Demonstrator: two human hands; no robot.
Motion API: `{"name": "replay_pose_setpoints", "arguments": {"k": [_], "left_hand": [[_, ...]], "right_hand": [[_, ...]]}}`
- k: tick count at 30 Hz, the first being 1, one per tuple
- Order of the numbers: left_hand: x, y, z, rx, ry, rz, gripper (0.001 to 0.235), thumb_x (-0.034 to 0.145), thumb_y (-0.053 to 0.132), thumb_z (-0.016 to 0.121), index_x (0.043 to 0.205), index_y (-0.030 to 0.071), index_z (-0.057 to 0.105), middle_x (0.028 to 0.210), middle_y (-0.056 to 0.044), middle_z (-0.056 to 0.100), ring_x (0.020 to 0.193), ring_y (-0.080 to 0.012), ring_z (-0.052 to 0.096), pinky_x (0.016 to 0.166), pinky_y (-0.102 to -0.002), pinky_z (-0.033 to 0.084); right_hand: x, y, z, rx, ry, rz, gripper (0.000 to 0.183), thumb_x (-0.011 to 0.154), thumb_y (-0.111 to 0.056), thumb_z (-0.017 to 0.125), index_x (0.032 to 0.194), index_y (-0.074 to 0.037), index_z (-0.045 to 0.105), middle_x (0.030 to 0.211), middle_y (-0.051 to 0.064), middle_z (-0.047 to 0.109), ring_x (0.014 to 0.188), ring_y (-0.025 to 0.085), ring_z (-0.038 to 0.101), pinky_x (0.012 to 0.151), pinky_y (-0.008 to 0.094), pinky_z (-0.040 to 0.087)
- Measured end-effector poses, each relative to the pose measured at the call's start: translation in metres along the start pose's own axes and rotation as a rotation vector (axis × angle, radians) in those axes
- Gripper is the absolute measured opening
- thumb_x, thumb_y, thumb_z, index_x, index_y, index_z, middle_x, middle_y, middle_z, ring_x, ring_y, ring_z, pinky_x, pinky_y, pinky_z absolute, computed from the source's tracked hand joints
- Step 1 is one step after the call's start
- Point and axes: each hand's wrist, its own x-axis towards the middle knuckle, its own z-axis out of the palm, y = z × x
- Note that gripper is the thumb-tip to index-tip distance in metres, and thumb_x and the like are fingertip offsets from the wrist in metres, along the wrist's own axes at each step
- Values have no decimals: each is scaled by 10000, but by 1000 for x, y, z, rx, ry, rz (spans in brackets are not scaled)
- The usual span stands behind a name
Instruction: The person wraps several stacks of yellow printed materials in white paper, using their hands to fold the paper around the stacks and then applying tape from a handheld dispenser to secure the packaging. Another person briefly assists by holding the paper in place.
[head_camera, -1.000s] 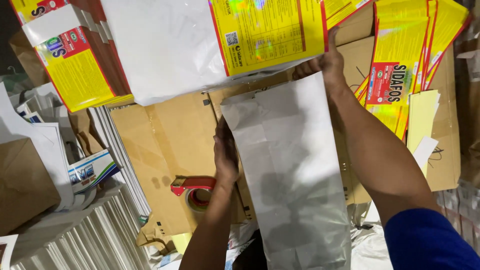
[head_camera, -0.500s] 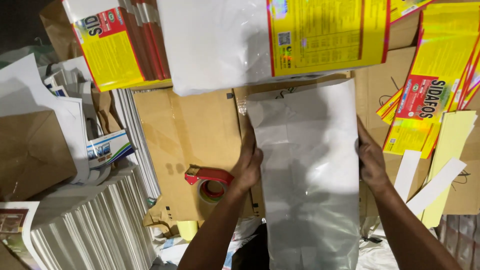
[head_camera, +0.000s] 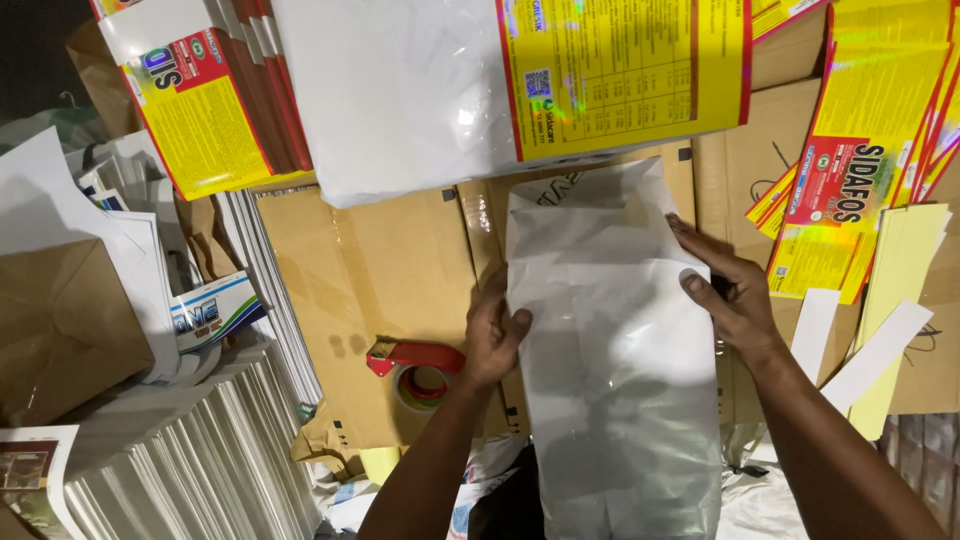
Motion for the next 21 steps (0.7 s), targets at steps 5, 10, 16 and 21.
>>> {"name": "replay_pose_setpoints", "arguments": {"k": [5,10,16,21], "left_hand": [[45,71,-1,679,-265,-360,591,865,221,780,1384,-6,615,1341,-168,633,1295,-299,533,1122,-410,447],[38,45,-8,106,-237,-270,687,929,152,771,1498,-54,446,1500,-224,522,1434,-328,496,1216,-417,387],[45,54,15,317,25,-255,707,957,149,702,1557,-14,367,1516,-206,510,1395,-291,524,1137,-381,455],[40,40,7,248,120,-75,445,1051,109,569,1463,-37,483,1478,-183,554,1330,-275,581,1087,-382,518]], "right_hand": [[10,-14,-2,-144,-113,20,490,948,-116,706,1417,-8,613,1475,134,624,1457,249,514,1247,380,340],[21,-34,4,-62,-153,51,500,930,-92,710,1409,0,599,1474,132,596,1425,237,506,1183,352,373],[20,-37,15,-69,30,165,480,1061,-165,611,1518,-23,579,1247,182,572,1185,253,440,1035,336,422],[26,-23,3,555,206,16,444,1109,-370,489,1391,-34,554,1323,72,623,1249,190,605,1142,352,484]]}}
